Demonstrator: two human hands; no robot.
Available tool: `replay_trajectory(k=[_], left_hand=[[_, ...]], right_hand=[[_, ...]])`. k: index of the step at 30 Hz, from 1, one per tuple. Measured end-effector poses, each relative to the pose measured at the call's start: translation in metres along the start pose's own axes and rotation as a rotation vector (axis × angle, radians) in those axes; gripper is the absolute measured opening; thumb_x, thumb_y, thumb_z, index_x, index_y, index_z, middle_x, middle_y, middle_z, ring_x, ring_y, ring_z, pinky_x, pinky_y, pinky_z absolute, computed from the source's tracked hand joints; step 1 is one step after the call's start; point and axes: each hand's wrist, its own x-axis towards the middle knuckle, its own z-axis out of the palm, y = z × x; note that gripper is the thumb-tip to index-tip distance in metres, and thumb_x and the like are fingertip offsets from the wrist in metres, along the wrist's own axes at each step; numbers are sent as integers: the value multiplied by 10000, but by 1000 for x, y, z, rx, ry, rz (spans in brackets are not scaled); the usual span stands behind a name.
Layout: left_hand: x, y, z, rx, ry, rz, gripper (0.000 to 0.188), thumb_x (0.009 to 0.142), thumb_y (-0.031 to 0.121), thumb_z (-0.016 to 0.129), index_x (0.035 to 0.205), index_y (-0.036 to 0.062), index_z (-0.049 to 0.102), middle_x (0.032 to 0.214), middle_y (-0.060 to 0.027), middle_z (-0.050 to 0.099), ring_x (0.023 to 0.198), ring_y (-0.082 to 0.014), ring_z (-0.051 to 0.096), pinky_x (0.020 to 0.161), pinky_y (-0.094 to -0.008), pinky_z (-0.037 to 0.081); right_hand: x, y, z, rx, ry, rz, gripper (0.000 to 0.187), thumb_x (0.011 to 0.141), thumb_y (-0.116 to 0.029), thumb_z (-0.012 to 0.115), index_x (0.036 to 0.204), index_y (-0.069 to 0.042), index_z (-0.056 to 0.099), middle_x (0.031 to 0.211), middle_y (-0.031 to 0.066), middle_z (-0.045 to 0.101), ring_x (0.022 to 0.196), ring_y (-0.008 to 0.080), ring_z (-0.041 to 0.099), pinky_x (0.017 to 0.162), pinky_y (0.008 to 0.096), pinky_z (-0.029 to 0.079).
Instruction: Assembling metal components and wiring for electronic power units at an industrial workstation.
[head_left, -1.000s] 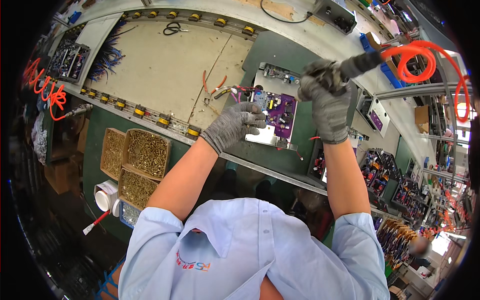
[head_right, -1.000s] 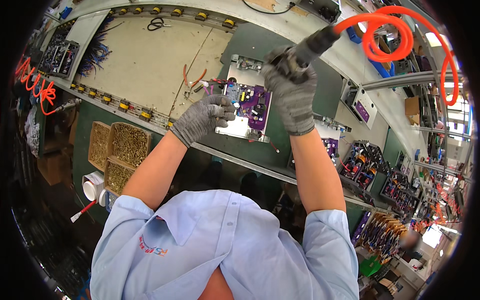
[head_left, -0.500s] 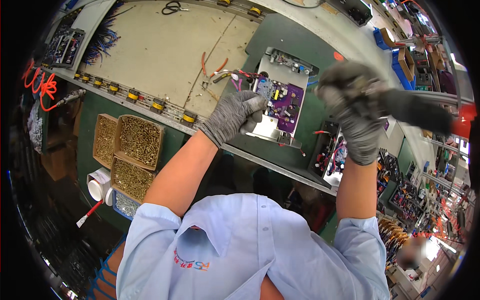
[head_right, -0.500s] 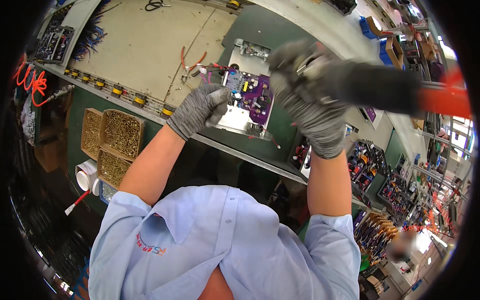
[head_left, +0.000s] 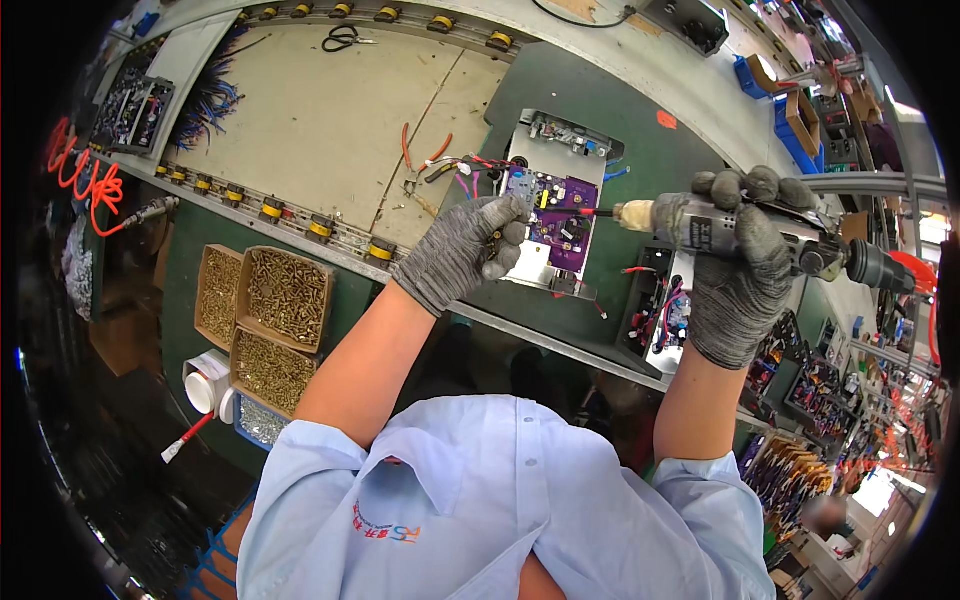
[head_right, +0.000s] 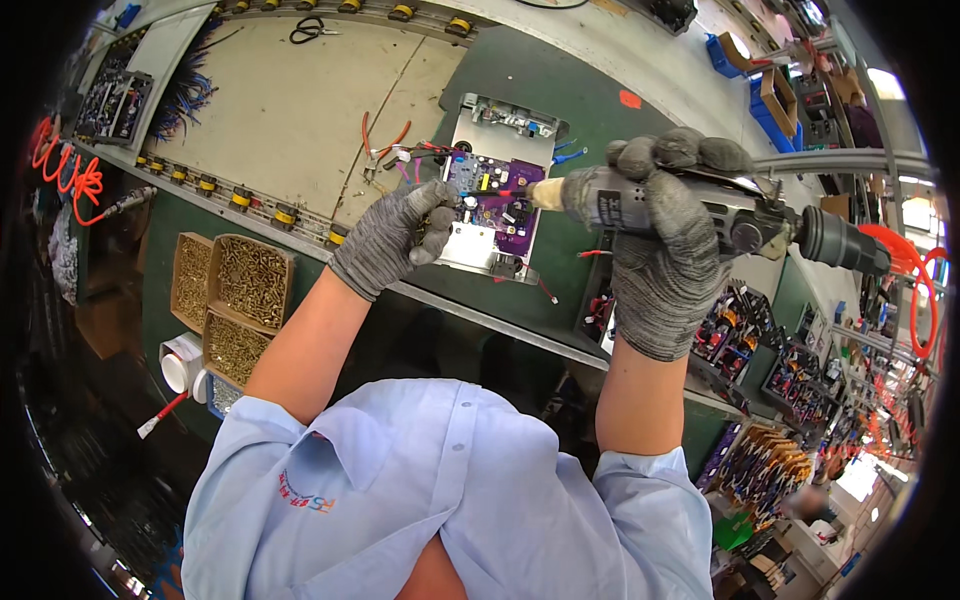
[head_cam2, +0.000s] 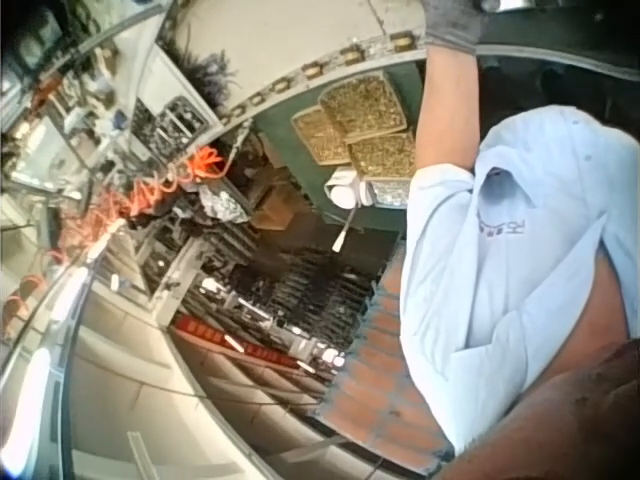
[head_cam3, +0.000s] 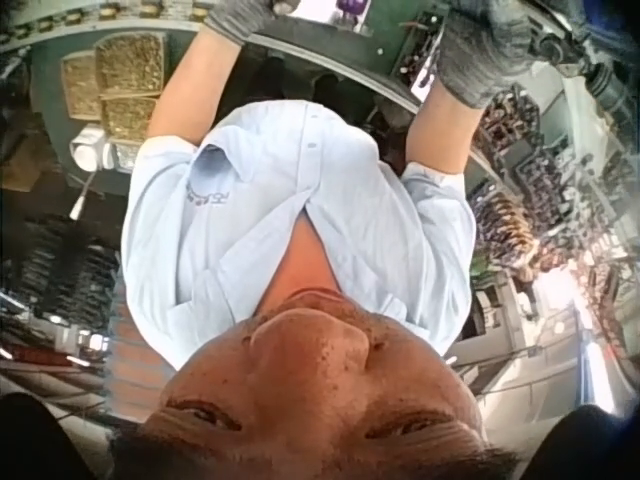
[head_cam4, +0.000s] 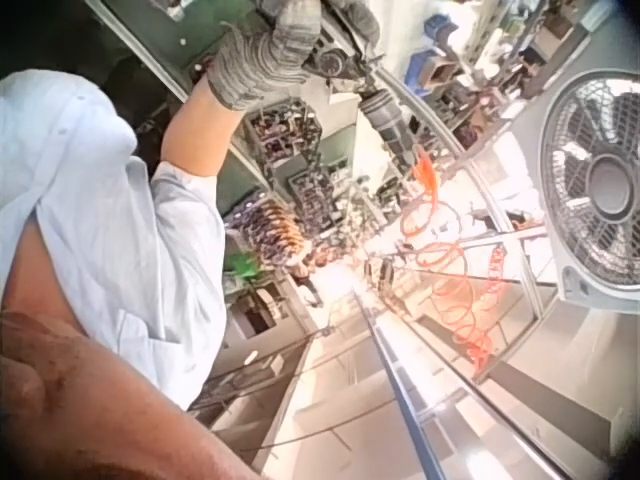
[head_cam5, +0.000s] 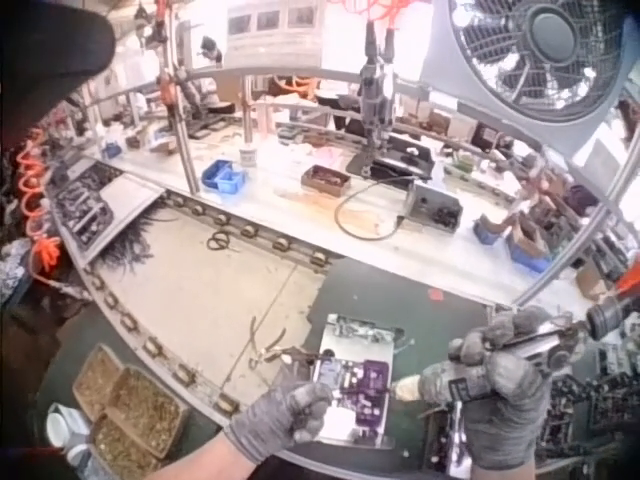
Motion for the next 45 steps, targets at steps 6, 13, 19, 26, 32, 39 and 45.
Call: replay_trajectory(k=[6, 13, 19, 26, 32, 39, 45], left_hand=[[-1, -1, 10, 18, 46, -38, 290, 1002, 404, 668, 1029, 118, 634, 757, 45, 612, 537, -56, 561, 406, -191, 414], [1, -4, 23, 57, 49, -16, 285, 1017, 405, 642, 981, 123, 617, 717, 48, 590, 497, -55, 538, 375, -190, 396], [16, -9, 38, 38, -50, -55, 308, 1047, 393, 588, 950, 100, 595, 641, 19, 542, 442, -66, 488, 355, -205, 373], [30, -5, 49, 377, 106, -135, 411, 1024, 477, 587, 906, 86, 619, 685, 3, 550, 466, -91, 466, 410, -244, 343], [17, 10, 33, 668, 93, -3, 322, 1008, 327, 555, 1050, 25, 658, 691, -3, 524, 525, -83, 464, 484, -243, 371], [4, -16, 32, 982, -66, 416, 298, 994, 269, 571, 1121, 21, 675, 803, -67, 619, 718, -195, 624, 652, -355, 509], [14, -40, 62, 1709, -100, 376, 425, 924, 465, 665, 989, 46, 673, 951, -149, 685, 887, -323, 703, 779, -453, 562]], right_hand=[[-14, 4, -7, 91, 20, 13, 498, 828, 46, 734, 1265, -152, 600, 1148, 78, 624, 1053, 266, 649, 1061, 551, 469], [-19, 1, -8, 97, 18, -33, 474, 816, 27, 766, 1227, -152, 611, 1132, 62, 637, 1024, 259, 654, 990, 515, 517], [-20, -16, -23, 44, -30, -61, 483, 808, 8, 789, 1227, -170, 631, 1131, 43, 658, 997, 246, 655, 982, 518, 515], [-20, -14, -41, -26, 82, -85, 463, 815, -4, 782, 1234, -135, 633, 1122, 65, 661, 1008, 260, 668, 989, 512, 539], [-14, 20, -49, -289, 210, 2, 342, 826, 1, 746, 1139, -34, 613, 1060, 117, 663, 923, 238, 704, 761, 411, 630], [-14, 39, -38, -354, 161, 89, 285, 858, 43, 727, 1110, -4, 603, 1008, 127, 685, 889, 209, 712, 742, 349, 629], [-8, 48, -19, -592, -29, 148, 338, 841, 32, 755, 1136, -29, 602, 1025, 89, 704, 963, 170, 699, 848, 313, 590]])
